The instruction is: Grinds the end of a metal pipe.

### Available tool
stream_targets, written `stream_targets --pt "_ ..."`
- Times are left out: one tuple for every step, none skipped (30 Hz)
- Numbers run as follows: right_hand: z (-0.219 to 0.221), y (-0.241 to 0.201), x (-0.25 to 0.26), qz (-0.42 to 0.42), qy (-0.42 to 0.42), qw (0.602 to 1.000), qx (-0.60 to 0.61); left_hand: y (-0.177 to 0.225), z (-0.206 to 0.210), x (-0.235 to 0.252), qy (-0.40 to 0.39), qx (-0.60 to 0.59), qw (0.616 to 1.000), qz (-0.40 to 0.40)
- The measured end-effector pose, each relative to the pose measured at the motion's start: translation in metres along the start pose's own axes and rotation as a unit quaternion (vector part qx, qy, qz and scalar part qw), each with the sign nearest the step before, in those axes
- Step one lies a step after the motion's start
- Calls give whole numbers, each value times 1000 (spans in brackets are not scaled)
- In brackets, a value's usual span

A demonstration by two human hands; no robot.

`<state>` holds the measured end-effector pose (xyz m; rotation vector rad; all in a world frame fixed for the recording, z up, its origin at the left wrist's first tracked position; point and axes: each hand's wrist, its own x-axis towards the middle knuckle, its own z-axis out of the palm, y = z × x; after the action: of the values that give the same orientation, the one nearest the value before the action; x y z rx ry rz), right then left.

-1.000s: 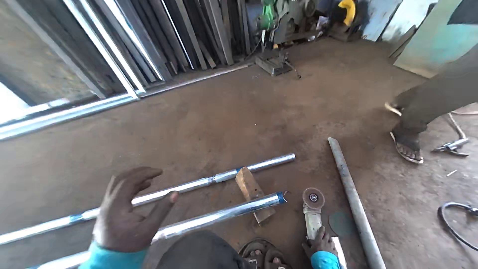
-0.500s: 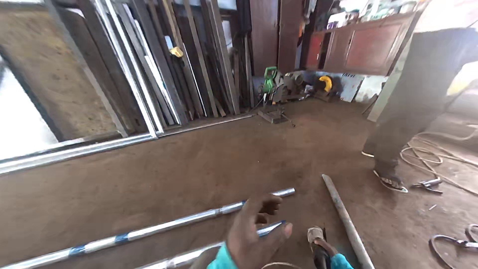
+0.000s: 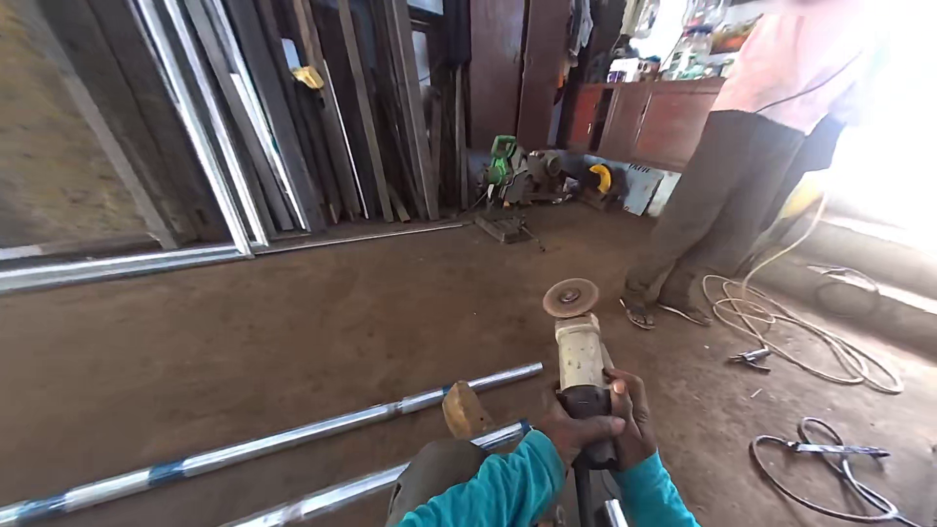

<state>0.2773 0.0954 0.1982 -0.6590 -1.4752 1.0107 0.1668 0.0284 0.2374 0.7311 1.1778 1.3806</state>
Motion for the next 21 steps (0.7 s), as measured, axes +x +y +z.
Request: stream_targets --pt "3 -1 2 22 7 1000 9 -1 -4 -4 -18 -52 998 0" --pt "4 3 3 50 7 998 28 -1 -9 -10 -40 -88 995 -3" --pt "5 5 2 89 -6 994 69 -2 -15 -17 -67 -112 991 -12" --pt "8 2 3 130 -25 983 131 -4 -20 -23 -99 -129 986 -22" --pt "13 -6 3 160 -60 964 202 -6 -25 -29 -136 -136 981 -32" --pt "12 -5 4 176 -110 931 299 -8 -29 -32 -168 -135 976 -36" --pt "10 1 7 197 -155 888 384 -12 -32 -35 -197 -129 971 -34" --pt "9 5 10 208 -171 866 421 -17 -36 -35 -224 -125 966 -22" --pt "6 9 14 197 -178 861 435 -19 -37 -35 -241 -113 964 -12" --pt "1 11 17 186 -178 863 434 -19 -35 -37 -248 -93 964 -4" --pt "-7 13 19 184 -174 866 431 -18 -30 -39 -247 -58 967 1" --pt "-14 13 20 182 -171 869 427 -14 -25 -41 -239 11 971 9" --pt "-22 13 19 187 -163 874 419 -9 -20 -44 -229 128 965 6" --pt "-28 13 16 192 -143 885 399 -6 -15 -47 -218 272 937 -2" --pt "-34 14 12 196 -115 898 375 -10 -12 -49 -207 402 892 9" --pt "-40 19 7 199 -84 910 353 -22 -11 -50 -191 505 840 52" --pt "-47 27 4 207 -61 914 344 -34 -13 -51 -186 579 788 97" --pt "-54 38 -1 216 -42 915 337 -41 -14 -49 -204 622 748 108" --pt "-58 47 -7 225 -26 919 323 -48 -16 -47 -230 650 716 111" --pt "-61 58 -14 238 -12 918 317 -55 -17 -42 -249 662 695 125" --pt "-62 67 -20 254 5 915 315 -62 -18 -35 -267 670 677 145"
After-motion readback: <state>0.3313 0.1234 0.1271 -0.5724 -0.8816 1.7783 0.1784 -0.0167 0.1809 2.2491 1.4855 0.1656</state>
